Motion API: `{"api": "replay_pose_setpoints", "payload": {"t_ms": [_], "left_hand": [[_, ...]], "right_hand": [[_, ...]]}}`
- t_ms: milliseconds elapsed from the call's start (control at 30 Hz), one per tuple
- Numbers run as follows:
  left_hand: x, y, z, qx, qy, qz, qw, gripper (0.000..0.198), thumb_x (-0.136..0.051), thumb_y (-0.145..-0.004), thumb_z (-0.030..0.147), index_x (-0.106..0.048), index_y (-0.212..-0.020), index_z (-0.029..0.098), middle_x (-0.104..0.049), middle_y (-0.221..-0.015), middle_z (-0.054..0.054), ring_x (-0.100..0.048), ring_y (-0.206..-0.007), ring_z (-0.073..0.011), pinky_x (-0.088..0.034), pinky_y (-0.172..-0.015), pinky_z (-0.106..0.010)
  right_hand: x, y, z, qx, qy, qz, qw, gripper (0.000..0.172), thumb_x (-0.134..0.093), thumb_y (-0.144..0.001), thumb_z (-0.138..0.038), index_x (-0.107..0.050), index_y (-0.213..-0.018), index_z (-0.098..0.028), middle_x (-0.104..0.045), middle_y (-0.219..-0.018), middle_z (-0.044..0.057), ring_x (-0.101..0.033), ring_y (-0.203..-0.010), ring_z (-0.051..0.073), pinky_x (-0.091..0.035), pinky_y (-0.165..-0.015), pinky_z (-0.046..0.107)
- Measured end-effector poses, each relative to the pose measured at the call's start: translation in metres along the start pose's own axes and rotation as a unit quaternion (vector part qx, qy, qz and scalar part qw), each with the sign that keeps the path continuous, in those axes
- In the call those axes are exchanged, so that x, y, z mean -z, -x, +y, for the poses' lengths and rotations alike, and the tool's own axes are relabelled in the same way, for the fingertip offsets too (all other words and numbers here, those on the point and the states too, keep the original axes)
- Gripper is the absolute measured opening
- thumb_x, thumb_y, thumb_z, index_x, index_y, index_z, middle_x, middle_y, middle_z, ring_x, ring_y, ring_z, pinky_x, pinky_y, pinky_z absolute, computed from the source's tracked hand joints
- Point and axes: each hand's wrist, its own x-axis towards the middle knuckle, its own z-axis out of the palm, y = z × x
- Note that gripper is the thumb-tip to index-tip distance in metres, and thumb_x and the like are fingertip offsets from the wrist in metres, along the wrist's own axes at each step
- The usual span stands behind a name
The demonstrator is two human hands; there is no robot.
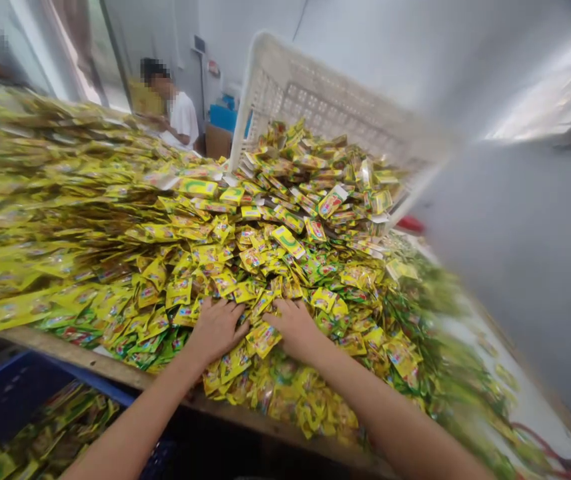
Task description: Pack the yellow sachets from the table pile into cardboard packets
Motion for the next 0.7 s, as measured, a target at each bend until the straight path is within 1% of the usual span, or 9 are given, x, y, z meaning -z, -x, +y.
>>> {"api": "replay_pose_setpoints", "payload": {"t_ms": [167,233,300,367,433,500,567,633,700], "left_hand": [[0.016,0.003,-0.023,-0.052,0.059,-0.018,0.997,0.04,-0.046,-0.091,0.046,-0.061,-0.121,0.024,-0.069,-0.116,-0.009,-0.057,-0.11,-0.0284,-0.034,-0.098,-0.046],[0.027,0.021,-0.029,-0.072,0.099,-0.001,0.992,0.045,-0.047,-0.091,0.049,-0.056,-0.13,0.027,-0.062,-0.13,-0.006,-0.051,-0.124,-0.0263,-0.031,-0.107,-0.043],[0.032,0.046,-0.029,-0.083,0.115,-0.002,0.99,0.068,-0.054,-0.083,0.06,-0.042,-0.142,0.028,-0.05,-0.144,-0.007,-0.038,-0.136,-0.0297,-0.021,-0.114,-0.048],[0.028,0.07,-0.021,-0.083,0.091,-0.024,0.992,0.1,-0.062,-0.068,0.071,-0.025,-0.15,0.028,-0.034,-0.154,-0.01,-0.025,-0.142,-0.0366,-0.008,-0.116,-0.057],[0.015,0.085,-0.008,-0.068,0.057,-0.028,0.996,0.117,-0.068,-0.059,0.072,-0.015,-0.152,0.026,-0.02,-0.158,-0.014,-0.015,-0.144,-0.0406,-0.001,-0.113,-0.064],[-0.003,0.087,0.008,-0.041,0.034,-0.007,0.999,0.12,-0.07,-0.059,0.069,-0.009,-0.153,0.024,-0.015,-0.158,-0.017,-0.011,-0.144,-0.0406,0.001,-0.111,-0.066],[-0.018,0.079,0.025,-0.008,0.023,0.019,1.0,0.12,-0.07,-0.062,0.067,-0.005,-0.152,0.022,-0.017,-0.158,-0.018,-0.008,-0.145,-0.0402,0.005,-0.109,-0.069],[-0.026,0.069,0.042,0.02,0.016,0.028,0.999,0.116,-0.071,-0.064,0.062,-0.006,-0.152,0.023,-0.022,-0.157,-0.016,-0.006,-0.145,-0.0405,0.009,-0.105,-0.072],[-0.027,0.064,0.056,0.033,0.015,0.024,0.999,0.107,-0.073,-0.068,0.052,-0.012,-0.152,0.026,-0.025,-0.156,-0.013,-0.006,-0.145,-0.0397,0.012,-0.104,-0.073]], "right_hand": [[0.016,0.003,0.013,0.016,-0.07,-0.043,0.996,0.079,-0.078,-0.069,-0.032,-0.041,-0.138,-0.036,-0.031,-0.149,0.011,-0.039,-0.126,0.033,-0.029,-0.099,0.051],[0.026,-0.002,0.023,0.021,-0.113,-0.063,0.991,0.084,-0.08,-0.066,-0.045,-0.039,-0.14,-0.041,-0.028,-0.152,0.008,-0.035,-0.131,0.035,-0.026,-0.102,0.054],[0.037,-0.014,0.037,0.026,-0.162,-0.064,0.984,0.081,-0.077,-0.066,-0.058,-0.042,-0.138,-0.043,-0.031,-0.152,0.006,-0.035,-0.133,0.034,-0.026,-0.104,0.053],[0.044,-0.035,0.05,0.024,-0.203,-0.032,0.978,0.068,-0.069,-0.072,-0.063,-0.051,-0.133,-0.038,-0.046,-0.142,0.006,-0.042,-0.128,0.029,-0.03,-0.104,0.046],[0.044,-0.06,0.057,0.0,-0.213,0.016,0.977,0.06,-0.063,-0.079,-0.062,-0.056,-0.13,-0.031,-0.057,-0.13,0.007,-0.048,-0.122,0.025,-0.033,-0.103,0.041],[0.036,-0.082,0.056,-0.044,-0.193,0.025,0.98,0.069,-0.063,-0.076,-0.065,-0.051,-0.135,-0.03,-0.054,-0.134,0.009,-0.044,-0.126,0.028,-0.032,-0.105,0.045],[0.021,-0.091,0.047,-0.076,-0.161,-0.029,0.984,0.08,-0.064,-0.069,-0.072,-0.046,-0.138,-0.036,-0.044,-0.145,0.009,-0.033,-0.133,0.036,-0.027,-0.105,0.056],[0.006,-0.085,0.037,-0.083,-0.138,-0.079,0.984,0.07,-0.055,-0.073,-0.075,-0.051,-0.133,-0.04,-0.046,-0.144,0.007,-0.029,-0.135,0.039,-0.024,-0.103,0.062],[-0.005,-0.067,0.029,-0.078,-0.123,-0.065,0.987,0.061,-0.046,-0.08,-0.075,-0.054,-0.13,-0.04,-0.053,-0.138,0.005,-0.031,-0.134,0.037,-0.025,-0.103,0.061]]}}
